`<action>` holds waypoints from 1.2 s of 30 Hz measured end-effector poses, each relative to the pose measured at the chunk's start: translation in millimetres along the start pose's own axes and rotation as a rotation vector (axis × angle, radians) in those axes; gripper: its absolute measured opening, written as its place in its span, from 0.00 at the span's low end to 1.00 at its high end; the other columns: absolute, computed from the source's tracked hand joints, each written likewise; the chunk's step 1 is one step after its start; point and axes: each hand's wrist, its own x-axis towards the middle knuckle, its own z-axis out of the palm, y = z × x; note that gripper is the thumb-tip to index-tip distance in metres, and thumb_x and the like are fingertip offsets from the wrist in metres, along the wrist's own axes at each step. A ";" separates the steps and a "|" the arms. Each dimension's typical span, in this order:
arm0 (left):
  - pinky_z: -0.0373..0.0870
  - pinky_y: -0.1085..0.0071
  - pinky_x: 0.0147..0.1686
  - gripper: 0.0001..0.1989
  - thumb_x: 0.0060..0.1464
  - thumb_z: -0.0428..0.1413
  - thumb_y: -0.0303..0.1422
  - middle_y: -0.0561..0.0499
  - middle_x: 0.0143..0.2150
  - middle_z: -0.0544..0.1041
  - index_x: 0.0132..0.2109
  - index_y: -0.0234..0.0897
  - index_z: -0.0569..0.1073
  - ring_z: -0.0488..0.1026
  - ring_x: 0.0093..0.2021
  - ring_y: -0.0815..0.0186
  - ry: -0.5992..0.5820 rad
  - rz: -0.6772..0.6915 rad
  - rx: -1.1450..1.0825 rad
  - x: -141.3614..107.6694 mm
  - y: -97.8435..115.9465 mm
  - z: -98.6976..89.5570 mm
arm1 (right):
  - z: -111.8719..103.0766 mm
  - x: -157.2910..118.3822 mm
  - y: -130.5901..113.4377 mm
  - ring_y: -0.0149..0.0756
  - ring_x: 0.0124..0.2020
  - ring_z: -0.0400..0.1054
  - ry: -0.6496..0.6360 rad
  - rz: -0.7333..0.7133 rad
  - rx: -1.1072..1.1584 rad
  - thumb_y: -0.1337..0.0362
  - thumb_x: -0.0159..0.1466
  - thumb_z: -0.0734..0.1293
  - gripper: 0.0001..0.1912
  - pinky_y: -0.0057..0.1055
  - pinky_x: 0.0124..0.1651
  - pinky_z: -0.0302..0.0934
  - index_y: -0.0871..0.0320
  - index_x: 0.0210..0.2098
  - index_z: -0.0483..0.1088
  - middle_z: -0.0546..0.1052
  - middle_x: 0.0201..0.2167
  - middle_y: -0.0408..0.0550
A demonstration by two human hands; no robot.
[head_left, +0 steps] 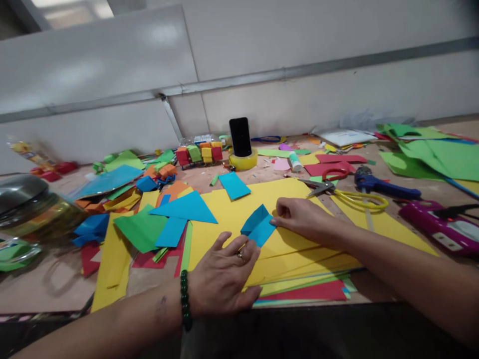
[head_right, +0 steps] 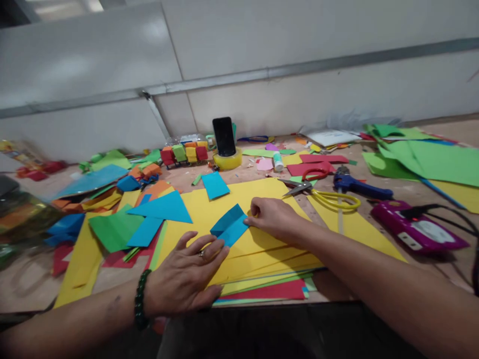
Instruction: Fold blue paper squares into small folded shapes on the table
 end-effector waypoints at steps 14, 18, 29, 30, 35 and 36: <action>0.65 0.55 0.51 0.23 0.60 0.50 0.40 0.39 0.55 0.74 0.56 0.29 0.68 0.69 0.52 0.53 -0.105 -0.031 -0.146 -7.2 6.2 -10.4 | 2.7 2.7 1.8 0.35 0.27 0.66 -0.011 0.001 -0.009 0.53 0.59 0.67 0.12 0.29 0.27 0.47 0.56 0.28 0.68 0.76 0.27 0.46; 0.69 0.59 0.44 0.12 0.59 0.50 0.33 0.42 0.41 0.78 0.43 0.30 0.74 0.71 0.43 0.56 0.072 -0.086 -0.139 -10.5 7.1 -20.1 | 2.0 2.9 1.5 0.35 0.27 0.65 -0.036 0.005 -0.029 0.53 0.60 0.67 0.13 0.29 0.26 0.46 0.56 0.28 0.68 0.76 0.27 0.47; 0.70 0.60 0.49 0.09 0.59 0.47 0.31 0.41 0.43 0.77 0.40 0.33 0.71 0.72 0.46 0.57 -0.107 -0.076 -0.315 8.5 2.0 -11.1 | 1.5 1.2 -1.3 0.34 0.26 0.65 -0.047 0.015 -0.038 0.54 0.60 0.66 0.12 0.29 0.26 0.47 0.56 0.28 0.70 0.76 0.26 0.46; 0.71 0.61 0.48 0.07 0.58 0.48 0.30 0.42 0.40 0.77 0.37 0.33 0.70 0.72 0.44 0.58 -0.072 -0.085 -0.334 6.4 1.8 -10.7 | 0.7 1.1 -1.9 0.34 0.26 0.65 -0.052 0.019 -0.041 0.54 0.60 0.66 0.12 0.29 0.26 0.46 0.56 0.28 0.70 0.76 0.27 0.46; 0.68 0.53 0.52 0.19 0.58 0.49 0.34 0.38 0.50 0.75 0.54 0.28 0.68 0.70 0.50 0.52 -0.012 -0.075 -0.214 4.0 -0.1 -11.2 | -0.9 1.1 -3.2 0.34 0.27 0.65 -0.066 0.005 -0.048 0.54 0.61 0.66 0.12 0.29 0.26 0.46 0.56 0.29 0.70 0.76 0.27 0.46; 0.67 0.51 0.52 0.22 0.58 0.50 0.37 0.37 0.53 0.73 0.56 0.28 0.67 0.69 0.52 0.50 -0.048 -0.076 -0.182 5.3 -0.5 -11.3 | -0.6 1.2 -3.1 0.34 0.26 0.65 -0.065 0.004 -0.052 0.54 0.61 0.66 0.12 0.29 0.26 0.46 0.56 0.29 0.70 0.76 0.27 0.46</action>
